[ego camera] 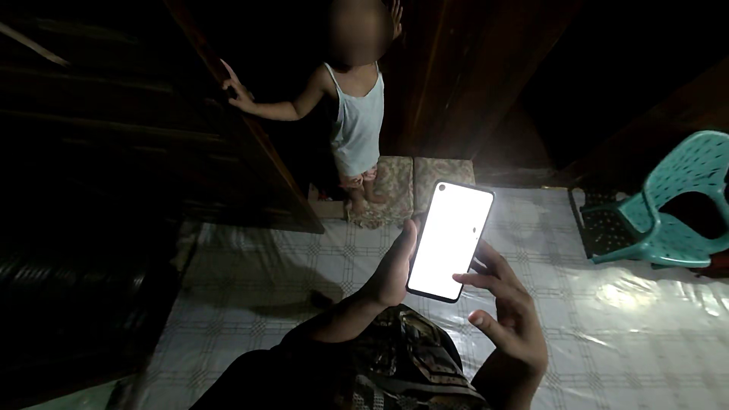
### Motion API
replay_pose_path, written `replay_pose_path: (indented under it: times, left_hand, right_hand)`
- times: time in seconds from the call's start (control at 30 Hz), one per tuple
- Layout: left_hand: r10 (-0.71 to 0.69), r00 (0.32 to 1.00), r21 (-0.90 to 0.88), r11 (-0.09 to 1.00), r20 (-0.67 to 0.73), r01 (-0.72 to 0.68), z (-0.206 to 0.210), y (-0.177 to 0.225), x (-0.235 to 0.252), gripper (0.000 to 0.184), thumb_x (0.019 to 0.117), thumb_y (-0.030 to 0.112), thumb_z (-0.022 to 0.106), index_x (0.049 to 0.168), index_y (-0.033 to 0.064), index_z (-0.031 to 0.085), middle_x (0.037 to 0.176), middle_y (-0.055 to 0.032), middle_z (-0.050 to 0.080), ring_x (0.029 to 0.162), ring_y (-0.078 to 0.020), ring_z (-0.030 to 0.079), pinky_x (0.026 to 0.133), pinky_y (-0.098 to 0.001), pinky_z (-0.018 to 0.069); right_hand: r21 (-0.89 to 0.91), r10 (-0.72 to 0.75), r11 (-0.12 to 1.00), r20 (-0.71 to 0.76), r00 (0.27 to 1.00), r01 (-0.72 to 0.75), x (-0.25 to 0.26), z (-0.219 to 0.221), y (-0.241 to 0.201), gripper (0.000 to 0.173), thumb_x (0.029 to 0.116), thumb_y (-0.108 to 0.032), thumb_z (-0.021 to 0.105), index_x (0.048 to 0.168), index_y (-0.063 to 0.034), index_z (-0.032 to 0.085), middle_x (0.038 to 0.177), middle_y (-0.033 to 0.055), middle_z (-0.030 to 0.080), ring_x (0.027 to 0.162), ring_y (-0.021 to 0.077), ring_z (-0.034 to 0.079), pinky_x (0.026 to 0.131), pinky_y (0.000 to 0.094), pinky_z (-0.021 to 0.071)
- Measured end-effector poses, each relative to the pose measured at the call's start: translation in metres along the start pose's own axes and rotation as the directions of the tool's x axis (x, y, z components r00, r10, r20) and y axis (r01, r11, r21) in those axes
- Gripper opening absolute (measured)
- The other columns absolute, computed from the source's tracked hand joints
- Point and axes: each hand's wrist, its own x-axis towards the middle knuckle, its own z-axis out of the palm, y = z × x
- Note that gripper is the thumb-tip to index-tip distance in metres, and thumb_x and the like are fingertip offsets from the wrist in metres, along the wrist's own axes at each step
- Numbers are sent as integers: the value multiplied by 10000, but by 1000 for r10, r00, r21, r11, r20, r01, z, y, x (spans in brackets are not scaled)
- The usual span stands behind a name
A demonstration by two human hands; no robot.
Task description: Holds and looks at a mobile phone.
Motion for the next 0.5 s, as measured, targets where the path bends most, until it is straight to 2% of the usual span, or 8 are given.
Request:
replay_pose_path:
  times: [0.33,0.5]
  left_hand:
    - [0,1000,-3,1000,-19,0,2,0,1,812,990,709,261,1565,139,310,1443,-44,532,1281,-140,552,1053,-360,491]
    - [4,1000,6,1000,-16,-4,4,-1,2,759,1015,667,244,1558,141,319,1443,-37,531,1270,-137,561,1044,-353,498]
  right_hand:
    - [-3,-17,1000,1,1000,17,3,-1,-1,570,942,-586,619,1334,-174,663,1551,65,446,1410,177,441,1113,353,456]
    - [20,-10,1000,-13,1000,10,2,-2,1,592,940,-567,636,1384,-175,624,1558,54,442,1410,183,448,1113,366,465]
